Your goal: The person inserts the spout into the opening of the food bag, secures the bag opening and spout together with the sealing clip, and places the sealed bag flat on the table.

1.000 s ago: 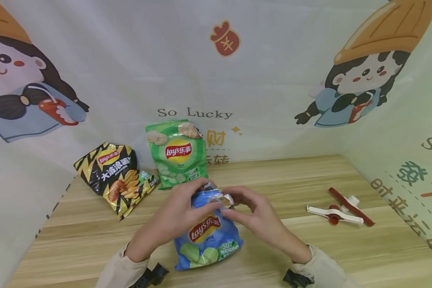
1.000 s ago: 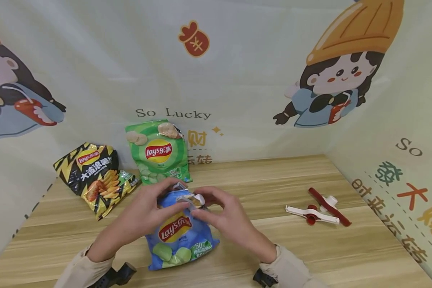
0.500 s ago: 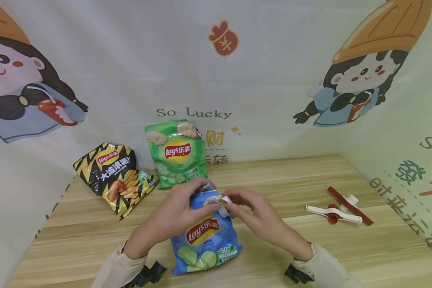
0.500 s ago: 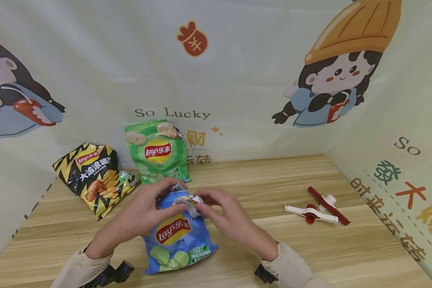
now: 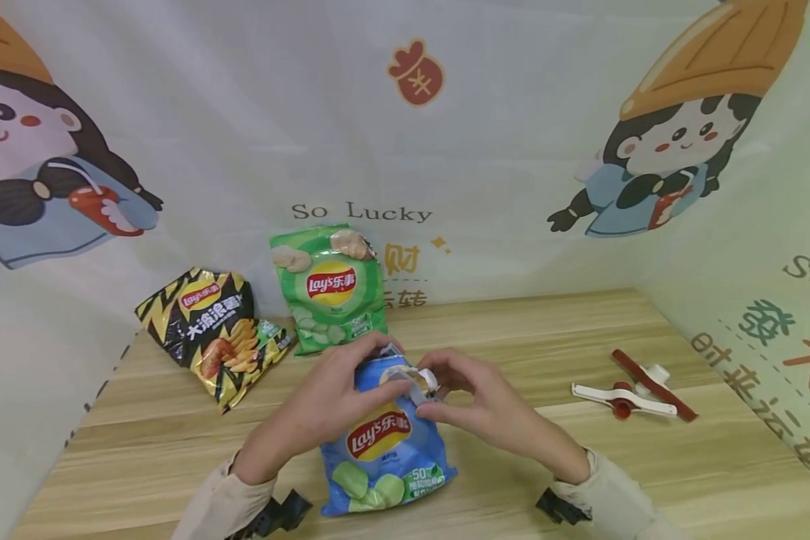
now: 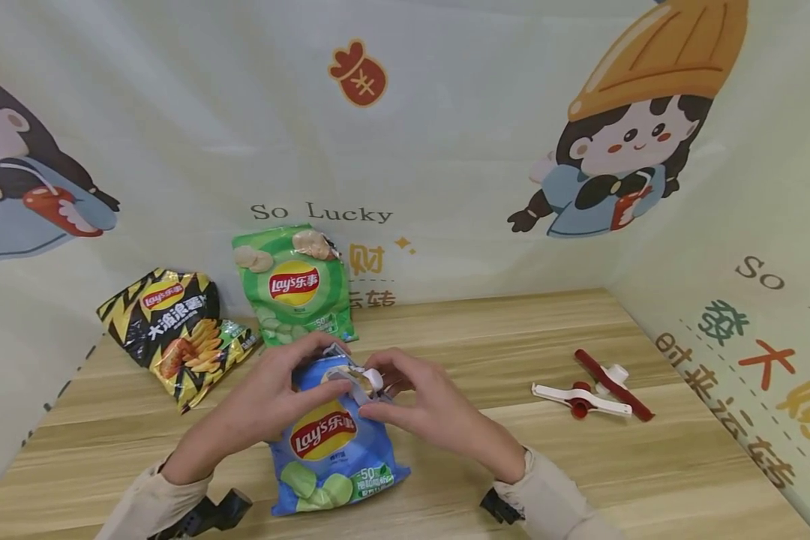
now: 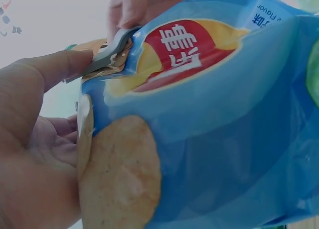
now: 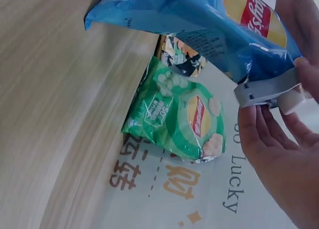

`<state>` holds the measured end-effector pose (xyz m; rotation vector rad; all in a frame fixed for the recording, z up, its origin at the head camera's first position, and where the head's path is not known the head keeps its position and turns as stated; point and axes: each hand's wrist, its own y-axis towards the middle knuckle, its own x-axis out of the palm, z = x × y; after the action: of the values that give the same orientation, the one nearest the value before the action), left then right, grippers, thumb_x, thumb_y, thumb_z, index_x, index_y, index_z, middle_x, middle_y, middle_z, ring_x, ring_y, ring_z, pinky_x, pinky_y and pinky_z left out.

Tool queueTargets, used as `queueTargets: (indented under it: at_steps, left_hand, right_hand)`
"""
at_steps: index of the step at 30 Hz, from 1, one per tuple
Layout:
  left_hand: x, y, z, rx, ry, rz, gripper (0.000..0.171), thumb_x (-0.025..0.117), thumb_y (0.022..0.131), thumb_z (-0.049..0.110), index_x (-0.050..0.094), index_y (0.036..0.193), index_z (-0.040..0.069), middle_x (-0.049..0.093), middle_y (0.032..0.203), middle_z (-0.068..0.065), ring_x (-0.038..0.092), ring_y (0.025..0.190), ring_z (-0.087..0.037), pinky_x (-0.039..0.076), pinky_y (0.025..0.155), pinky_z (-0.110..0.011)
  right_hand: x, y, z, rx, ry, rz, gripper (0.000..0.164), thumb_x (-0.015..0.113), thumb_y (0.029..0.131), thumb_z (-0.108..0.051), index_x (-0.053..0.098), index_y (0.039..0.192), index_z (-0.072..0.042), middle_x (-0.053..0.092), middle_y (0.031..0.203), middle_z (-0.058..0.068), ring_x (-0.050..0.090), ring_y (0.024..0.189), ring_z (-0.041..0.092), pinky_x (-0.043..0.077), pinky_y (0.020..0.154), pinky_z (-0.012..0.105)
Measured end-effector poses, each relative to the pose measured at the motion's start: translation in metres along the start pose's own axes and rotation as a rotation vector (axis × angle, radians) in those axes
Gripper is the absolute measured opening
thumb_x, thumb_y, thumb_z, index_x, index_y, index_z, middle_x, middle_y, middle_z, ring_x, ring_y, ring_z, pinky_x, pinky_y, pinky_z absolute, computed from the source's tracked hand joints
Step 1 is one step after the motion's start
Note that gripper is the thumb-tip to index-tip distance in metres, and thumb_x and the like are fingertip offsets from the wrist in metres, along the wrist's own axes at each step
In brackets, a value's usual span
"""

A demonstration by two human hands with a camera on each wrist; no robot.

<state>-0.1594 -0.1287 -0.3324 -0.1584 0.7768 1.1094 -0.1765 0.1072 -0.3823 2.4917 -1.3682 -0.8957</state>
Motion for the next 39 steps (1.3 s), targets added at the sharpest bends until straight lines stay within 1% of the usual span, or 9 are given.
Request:
queueTargets:
  at_steps: [5,8,13,18,25,28,31,34,39]
  left_hand:
    - [-0.006,-0.002,-0.003,-0.019,0.037,-0.049,0.052,0.075,0.09,0.024,0.05,0.135,0.02,0.066,0.104,0.001,0.064,0.08,-0.009,0.054,0.07,-0.03]
    - [-0.007,-0.002,-0.004,-0.024,0.077,-0.056,0.049,0.074,0.09,0.017,0.05,0.132,0.018,0.068,0.102,0.0,0.066,0.081,-0.01,0.055,0.068,-0.03]
    - [0.001,0.001,-0.009,0.026,0.076,-0.001,0.034,0.073,0.091,0.01,0.055,0.12,0.012,0.072,0.094,0.0,0.069,0.084,-0.01,0.055,0.069,-0.029]
    - [0.007,0.003,-0.01,0.046,0.048,0.052,0.036,0.074,0.089,0.006,0.054,0.119,0.011,0.074,0.09,0.0,0.069,0.079,-0.007,0.055,0.066,-0.026]
    - [0.009,0.003,-0.006,0.065,0.038,0.08,0.038,0.072,0.089,0.002,0.052,0.121,0.008,0.071,0.085,0.002,0.062,0.068,-0.005,0.051,0.059,-0.025]
    - [0.009,0.002,-0.004,0.034,0.036,0.054,0.038,0.074,0.089,0.01,0.054,0.12,0.011,0.067,0.087,0.001,0.062,0.07,-0.007,0.052,0.06,-0.026]
    - [0.009,0.001,-0.002,-0.023,0.016,0.016,0.041,0.076,0.089,0.027,0.053,0.122,0.016,0.067,0.096,0.001,0.065,0.078,-0.01,0.055,0.065,-0.027]
    - [0.009,0.001,-0.001,-0.056,0.008,-0.001,0.043,0.071,0.092,0.041,0.052,0.121,0.018,0.065,0.095,0.001,0.064,0.075,-0.011,0.055,0.062,-0.027]
    - [0.01,0.001,-0.001,-0.037,0.004,0.028,0.033,0.068,0.095,0.037,0.055,0.118,0.017,0.064,0.089,0.002,0.063,0.07,-0.01,0.055,0.06,-0.028]
  right_hand:
    - [0.001,0.001,0.0,0.038,0.023,-0.003,0.038,0.076,0.089,-0.014,0.061,0.124,-0.013,0.067,0.112,0.0,0.066,0.098,0.017,0.055,0.088,0.035]
    - [0.003,0.001,0.0,0.058,0.028,0.013,0.039,0.076,0.089,-0.014,0.062,0.126,-0.013,0.067,0.114,0.0,0.066,0.1,0.017,0.054,0.09,0.036]
    - [0.007,-0.003,-0.001,0.035,-0.027,0.034,0.046,0.073,0.091,-0.015,0.059,0.135,-0.006,0.068,0.125,0.005,0.067,0.104,0.016,0.052,0.096,0.035]
    - [0.012,-0.004,-0.001,-0.026,-0.056,0.063,0.053,0.072,0.091,-0.01,0.053,0.138,0.004,0.061,0.134,0.015,0.066,0.113,0.022,0.05,0.097,0.033]
    - [0.016,-0.002,-0.001,-0.028,-0.041,0.084,0.055,0.075,0.088,-0.01,0.055,0.139,0.0,0.06,0.135,0.013,0.063,0.118,0.023,0.051,0.095,0.031]
    - [0.016,-0.002,-0.002,-0.005,-0.04,0.09,0.054,0.076,0.088,-0.011,0.057,0.138,-0.003,0.06,0.137,0.01,0.063,0.117,0.021,0.051,0.095,0.03]
    - [0.015,-0.003,-0.003,0.003,-0.052,0.092,0.054,0.076,0.088,-0.012,0.058,0.138,-0.006,0.059,0.137,0.009,0.062,0.118,0.02,0.05,0.096,0.03]
    - [0.012,-0.003,-0.002,0.011,-0.053,0.061,0.054,0.075,0.09,-0.015,0.057,0.14,-0.007,0.058,0.139,0.009,0.061,0.12,0.02,0.05,0.096,0.031]
    - [0.002,-0.003,-0.002,0.117,0.052,-0.007,0.041,0.062,0.1,-0.019,0.055,0.139,-0.01,0.061,0.135,0.008,0.064,0.116,0.02,0.054,0.091,0.032]
